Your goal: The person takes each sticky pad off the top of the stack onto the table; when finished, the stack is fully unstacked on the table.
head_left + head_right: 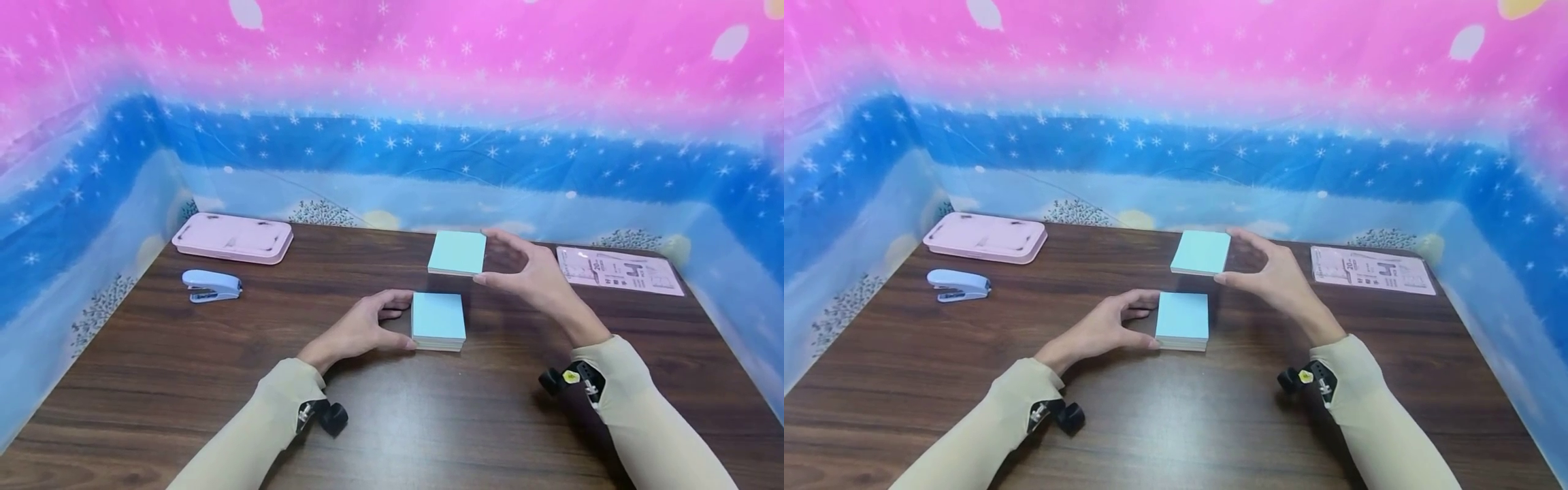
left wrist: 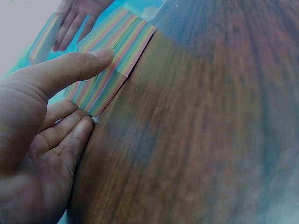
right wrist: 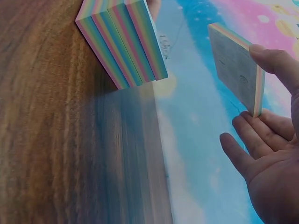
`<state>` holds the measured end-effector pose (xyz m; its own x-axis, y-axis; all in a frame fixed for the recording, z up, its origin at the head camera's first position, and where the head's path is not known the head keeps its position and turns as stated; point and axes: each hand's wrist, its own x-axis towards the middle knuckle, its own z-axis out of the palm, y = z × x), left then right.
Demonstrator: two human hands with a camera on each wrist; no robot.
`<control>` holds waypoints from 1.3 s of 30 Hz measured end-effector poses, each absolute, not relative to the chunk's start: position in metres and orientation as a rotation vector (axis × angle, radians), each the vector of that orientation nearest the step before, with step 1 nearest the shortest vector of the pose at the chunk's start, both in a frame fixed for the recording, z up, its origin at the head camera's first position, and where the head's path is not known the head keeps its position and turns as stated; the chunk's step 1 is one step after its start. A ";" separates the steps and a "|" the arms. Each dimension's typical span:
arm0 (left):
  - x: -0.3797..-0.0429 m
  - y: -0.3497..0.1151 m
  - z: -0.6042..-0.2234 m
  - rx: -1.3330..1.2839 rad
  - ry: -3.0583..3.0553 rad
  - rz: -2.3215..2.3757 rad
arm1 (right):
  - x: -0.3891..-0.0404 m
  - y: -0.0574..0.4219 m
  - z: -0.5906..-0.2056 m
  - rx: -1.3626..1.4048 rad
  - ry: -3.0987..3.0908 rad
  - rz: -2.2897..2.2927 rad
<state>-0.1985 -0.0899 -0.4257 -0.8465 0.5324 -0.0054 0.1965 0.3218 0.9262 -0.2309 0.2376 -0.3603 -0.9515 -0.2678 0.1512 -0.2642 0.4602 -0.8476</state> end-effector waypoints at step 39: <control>-0.197 -0.092 -0.427 0.666 2.286 1.527 | -0.313 0.181 -0.345 -0.654 2.600 -1.501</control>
